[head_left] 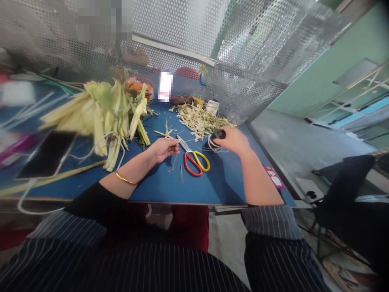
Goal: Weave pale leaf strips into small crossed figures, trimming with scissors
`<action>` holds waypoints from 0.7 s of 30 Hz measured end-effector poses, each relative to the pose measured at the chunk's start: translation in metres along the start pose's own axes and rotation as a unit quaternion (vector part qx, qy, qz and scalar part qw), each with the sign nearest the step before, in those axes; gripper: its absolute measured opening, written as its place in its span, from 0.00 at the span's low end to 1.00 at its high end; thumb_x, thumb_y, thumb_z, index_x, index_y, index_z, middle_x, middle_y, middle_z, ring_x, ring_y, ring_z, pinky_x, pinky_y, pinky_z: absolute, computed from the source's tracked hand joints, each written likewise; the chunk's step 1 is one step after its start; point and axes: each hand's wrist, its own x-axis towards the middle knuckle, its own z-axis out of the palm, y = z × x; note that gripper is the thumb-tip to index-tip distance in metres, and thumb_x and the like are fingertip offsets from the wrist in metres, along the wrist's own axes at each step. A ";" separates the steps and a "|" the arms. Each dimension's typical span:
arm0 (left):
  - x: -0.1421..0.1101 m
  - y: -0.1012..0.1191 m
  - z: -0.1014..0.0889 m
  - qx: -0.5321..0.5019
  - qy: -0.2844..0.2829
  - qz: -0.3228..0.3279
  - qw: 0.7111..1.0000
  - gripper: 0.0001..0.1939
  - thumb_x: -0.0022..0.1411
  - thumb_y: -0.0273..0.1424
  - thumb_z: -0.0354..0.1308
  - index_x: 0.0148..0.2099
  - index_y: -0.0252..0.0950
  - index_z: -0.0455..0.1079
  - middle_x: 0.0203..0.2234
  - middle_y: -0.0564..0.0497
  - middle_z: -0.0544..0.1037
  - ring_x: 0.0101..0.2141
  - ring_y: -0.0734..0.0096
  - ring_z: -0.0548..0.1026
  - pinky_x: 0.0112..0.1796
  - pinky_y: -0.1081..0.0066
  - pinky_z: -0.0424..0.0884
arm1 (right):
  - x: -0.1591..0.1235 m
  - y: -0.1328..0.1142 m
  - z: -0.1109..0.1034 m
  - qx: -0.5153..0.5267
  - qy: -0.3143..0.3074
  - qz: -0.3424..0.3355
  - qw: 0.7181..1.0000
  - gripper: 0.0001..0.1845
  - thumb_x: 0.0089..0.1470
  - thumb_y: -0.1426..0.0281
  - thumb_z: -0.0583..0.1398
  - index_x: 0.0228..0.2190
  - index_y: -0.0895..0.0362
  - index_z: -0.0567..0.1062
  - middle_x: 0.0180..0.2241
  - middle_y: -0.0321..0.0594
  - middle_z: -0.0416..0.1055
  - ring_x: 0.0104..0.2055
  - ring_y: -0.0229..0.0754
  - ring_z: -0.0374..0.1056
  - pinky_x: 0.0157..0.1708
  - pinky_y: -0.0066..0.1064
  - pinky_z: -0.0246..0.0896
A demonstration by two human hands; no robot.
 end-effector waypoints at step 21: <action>0.000 0.007 -0.005 -0.001 0.020 0.033 0.999 0.07 0.60 0.21 0.56 0.28 0.29 0.69 0.18 0.53 0.71 0.19 0.80 0.70 0.27 0.75 0.74 | -0.064 -0.052 0.036 0.343 -0.226 0.009 0.912 0.29 0.45 0.69 0.62 0.50 0.57 0.65 0.29 0.39 0.71 0.23 0.37 0.64 0.20 0.28 0.58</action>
